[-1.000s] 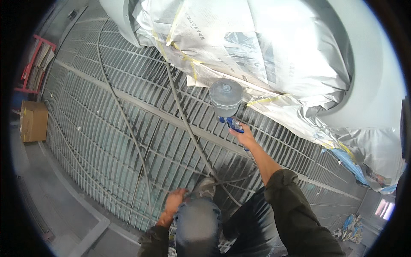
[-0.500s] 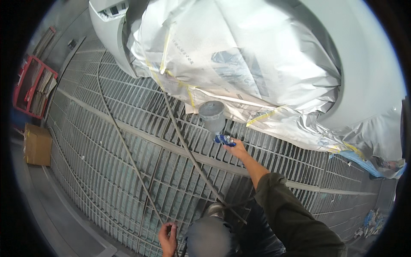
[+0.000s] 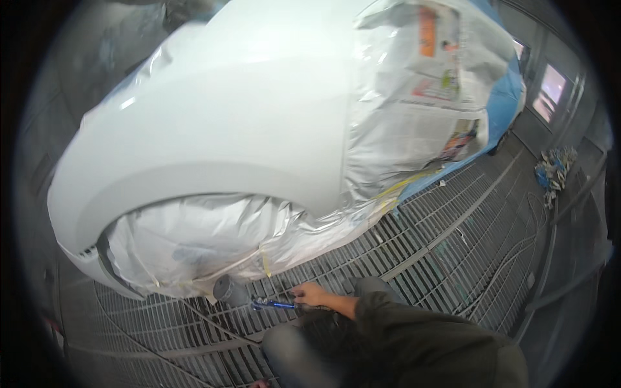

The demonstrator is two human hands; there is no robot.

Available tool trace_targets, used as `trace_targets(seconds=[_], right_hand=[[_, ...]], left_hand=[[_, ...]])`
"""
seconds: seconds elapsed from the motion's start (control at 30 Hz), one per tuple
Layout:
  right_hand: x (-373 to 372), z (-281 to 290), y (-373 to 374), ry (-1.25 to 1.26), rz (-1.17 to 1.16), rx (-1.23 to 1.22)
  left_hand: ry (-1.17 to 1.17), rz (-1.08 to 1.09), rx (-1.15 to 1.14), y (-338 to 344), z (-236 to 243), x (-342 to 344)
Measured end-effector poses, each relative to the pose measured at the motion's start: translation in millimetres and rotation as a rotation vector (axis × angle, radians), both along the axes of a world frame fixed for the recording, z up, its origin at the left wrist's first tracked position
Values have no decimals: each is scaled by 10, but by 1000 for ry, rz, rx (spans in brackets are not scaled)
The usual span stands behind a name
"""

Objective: The person applies masking tape to newspaper covering a car's rear bumper, then uses a spray gun to apply white paint to the exposed bumper surface. The person moves around the vehicle to cover different areas.

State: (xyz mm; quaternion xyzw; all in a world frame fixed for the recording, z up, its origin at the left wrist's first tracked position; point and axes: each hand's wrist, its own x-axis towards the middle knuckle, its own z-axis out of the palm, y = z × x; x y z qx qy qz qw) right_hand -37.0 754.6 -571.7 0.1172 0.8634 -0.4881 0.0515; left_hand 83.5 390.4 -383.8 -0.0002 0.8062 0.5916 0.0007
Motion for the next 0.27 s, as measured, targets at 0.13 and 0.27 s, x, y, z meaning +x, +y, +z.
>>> trace_targets(seconds=[0.13,0.27], right_hand=[[1009,761,702,109,-207,23],[1825,1151,1296,85,-386,-8]], left_hand=[[-4,-84,69,293,54,-276],[-54,-259,-178,567,27,-522]])
